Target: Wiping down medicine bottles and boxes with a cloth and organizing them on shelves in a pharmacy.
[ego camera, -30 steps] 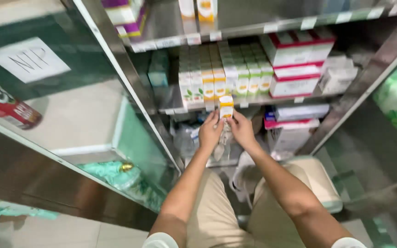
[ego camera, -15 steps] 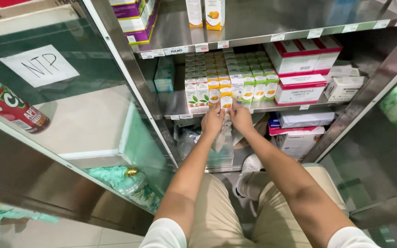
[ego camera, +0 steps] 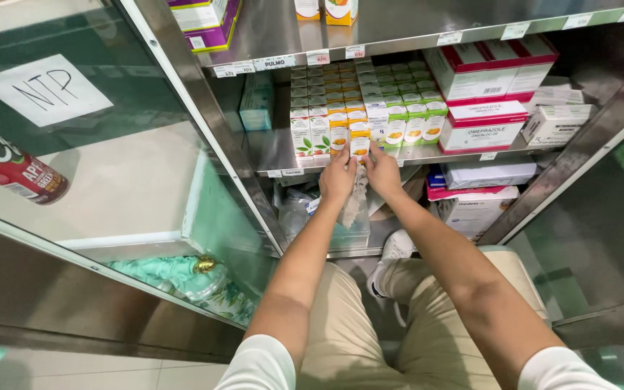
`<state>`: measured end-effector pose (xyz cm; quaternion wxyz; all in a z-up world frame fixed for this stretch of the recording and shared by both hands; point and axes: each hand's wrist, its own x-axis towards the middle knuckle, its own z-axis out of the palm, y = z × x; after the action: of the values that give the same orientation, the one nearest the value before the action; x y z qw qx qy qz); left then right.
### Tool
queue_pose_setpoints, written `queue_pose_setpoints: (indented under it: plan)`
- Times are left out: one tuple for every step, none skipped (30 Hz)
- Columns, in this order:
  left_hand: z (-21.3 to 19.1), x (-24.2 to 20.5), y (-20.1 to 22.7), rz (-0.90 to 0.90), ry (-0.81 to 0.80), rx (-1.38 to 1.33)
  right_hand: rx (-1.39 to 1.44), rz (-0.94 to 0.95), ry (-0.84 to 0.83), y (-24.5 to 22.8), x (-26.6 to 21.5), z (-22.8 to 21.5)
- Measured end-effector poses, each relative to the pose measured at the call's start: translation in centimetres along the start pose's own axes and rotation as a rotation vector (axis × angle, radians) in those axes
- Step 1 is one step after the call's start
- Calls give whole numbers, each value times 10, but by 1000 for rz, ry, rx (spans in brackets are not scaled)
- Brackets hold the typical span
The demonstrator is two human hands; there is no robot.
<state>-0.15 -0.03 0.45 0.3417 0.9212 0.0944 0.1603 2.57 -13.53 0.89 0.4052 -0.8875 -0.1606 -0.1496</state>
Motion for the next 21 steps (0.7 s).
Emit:
queue_pose_setpoints:
  plan:
    - [-1,-1,1,-2,0,1,1,0,-2,-1,0,0]
    - [-3,-1,2,-4,-5,9,-1,2,-2,-2,-1,0]
    - [-5,-1,4,-6,-8,17,-2,3,-1,-4,-1,-1]
    - [-4,1,2,-8,-7,17,-2,2,-3,-5,0,0]
    - [-2,2,2,-22,1,9,-13,3,0,-5,0,0]
    - [0,3,1,-36,8,1,-25,4,4,-5,0,0]
    - [8,8,-6,-39,7,1,-26,5,1,0,2,4]
    - [15,13,-13,-91,24,0,-33,17,5,6,3,7]
    - [23,18,-19,-141,40,-1,-40,31,11,11,5,11]
    - [19,14,-13,-142,38,-1,-41,32,9,15,6,13]
    - [15,11,-7,-181,68,-49,-96,57,-3,19,9,15]
    - [10,9,-1,-219,97,-96,-151,81,-14,22,11,17]
    - [15,11,-2,-216,100,-95,-149,78,-11,23,14,18]
    - [19,14,-3,-252,128,-102,-197,90,-14,24,17,20]
    - [24,15,-4,-288,154,-109,-247,105,-18,26,18,21]
    - [26,18,-5,-285,154,-108,-246,105,-15,25,22,22]
    - [29,19,-6,-320,178,-97,-257,107,-14,26,25,23]
    - [33,21,-7,-356,203,-85,-268,109,-12,27,28,23]
    - [36,22,-5,-355,204,-88,-269,107,-11,26,30,22]
    - [39,23,-3,-379,242,-97,-256,126,-6,26,32,21]
    - [43,21,-3,-409,279,-106,-243,145,-6,25,32,21]
